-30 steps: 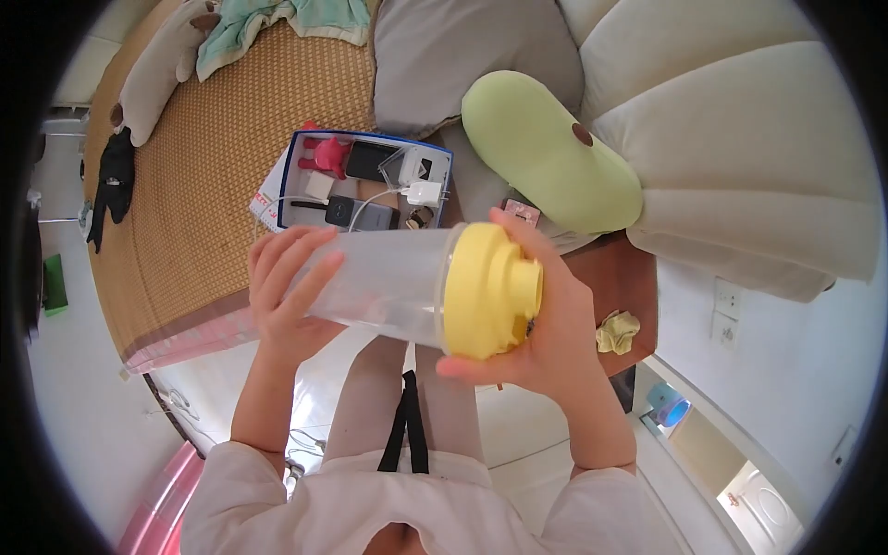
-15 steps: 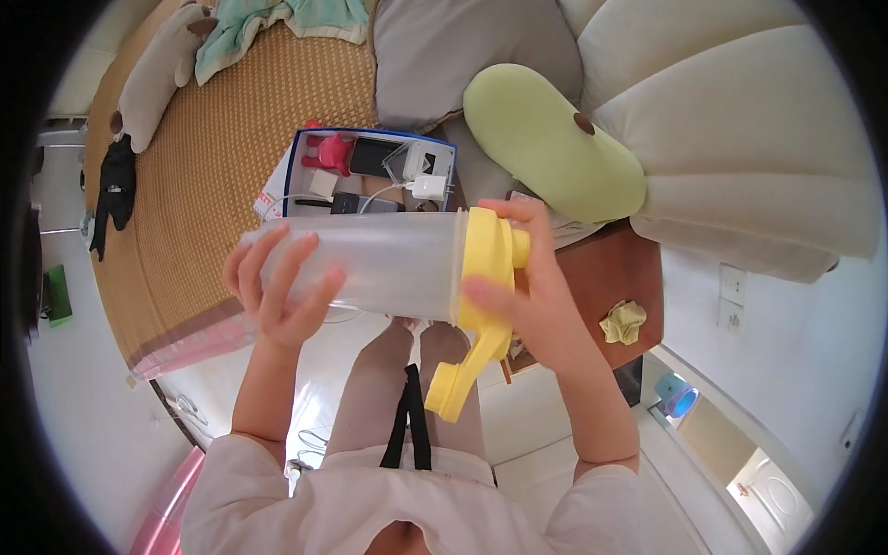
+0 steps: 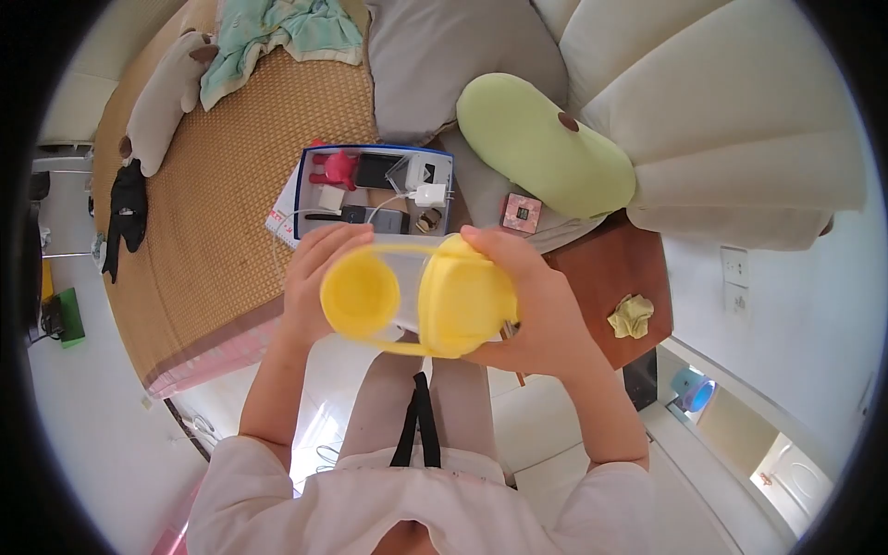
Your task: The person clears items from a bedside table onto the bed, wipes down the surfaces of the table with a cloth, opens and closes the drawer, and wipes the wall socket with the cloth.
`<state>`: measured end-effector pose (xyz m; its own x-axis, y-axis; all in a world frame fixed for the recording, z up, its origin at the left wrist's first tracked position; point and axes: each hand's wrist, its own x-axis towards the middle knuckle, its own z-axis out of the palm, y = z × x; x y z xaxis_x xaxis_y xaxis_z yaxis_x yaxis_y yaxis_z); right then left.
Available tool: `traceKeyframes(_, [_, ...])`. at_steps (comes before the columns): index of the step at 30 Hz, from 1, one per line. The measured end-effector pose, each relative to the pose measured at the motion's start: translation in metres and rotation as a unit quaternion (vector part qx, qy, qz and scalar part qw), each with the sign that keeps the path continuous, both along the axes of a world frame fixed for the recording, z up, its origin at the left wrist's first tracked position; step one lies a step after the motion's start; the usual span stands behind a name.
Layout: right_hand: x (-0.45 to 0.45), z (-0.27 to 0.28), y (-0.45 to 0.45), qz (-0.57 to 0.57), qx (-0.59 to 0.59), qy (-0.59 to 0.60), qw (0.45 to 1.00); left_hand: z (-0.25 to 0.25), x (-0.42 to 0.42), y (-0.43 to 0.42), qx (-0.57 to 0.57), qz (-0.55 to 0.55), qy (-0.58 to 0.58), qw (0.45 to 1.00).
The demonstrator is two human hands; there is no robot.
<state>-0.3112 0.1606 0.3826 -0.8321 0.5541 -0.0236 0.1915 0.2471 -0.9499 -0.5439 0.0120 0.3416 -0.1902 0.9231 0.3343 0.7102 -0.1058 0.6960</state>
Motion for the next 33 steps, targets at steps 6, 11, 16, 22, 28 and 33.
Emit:
traceKeyframes(6, [-0.018,0.001,-0.003,-0.075,0.037,0.044,0.996,-0.003,0.02,-0.017,0.037,0.122,0.208,0.97])
traceKeyframes(11, [-0.007,0.003,-0.002,-0.132,-0.157,0.062,0.977,0.034,0.026,-0.012,-0.081,0.067,0.121,0.987])
traceKeyframes(16, [0.004,-0.007,0.001,-0.06,-0.151,0.073,0.984,0.037,-0.007,0.01,-0.275,-0.141,-0.159,0.938])
traceKeyframes(22, [-0.005,-0.036,0.003,-0.178,-0.081,0.02,0.98,0.005,0.023,0.016,-0.19,-0.032,0.045,0.98])
traceKeyframes(28, [-0.006,-0.024,0.0,-0.13,0.025,0.011,0.991,-0.004,0.031,0.006,-0.185,-0.002,0.013,0.983])
traceKeyframes(33, [0.007,-0.033,-0.018,-0.079,-0.089,0.008,0.993,-0.026,0.044,-0.017,-0.288,-0.123,-0.125,0.942])
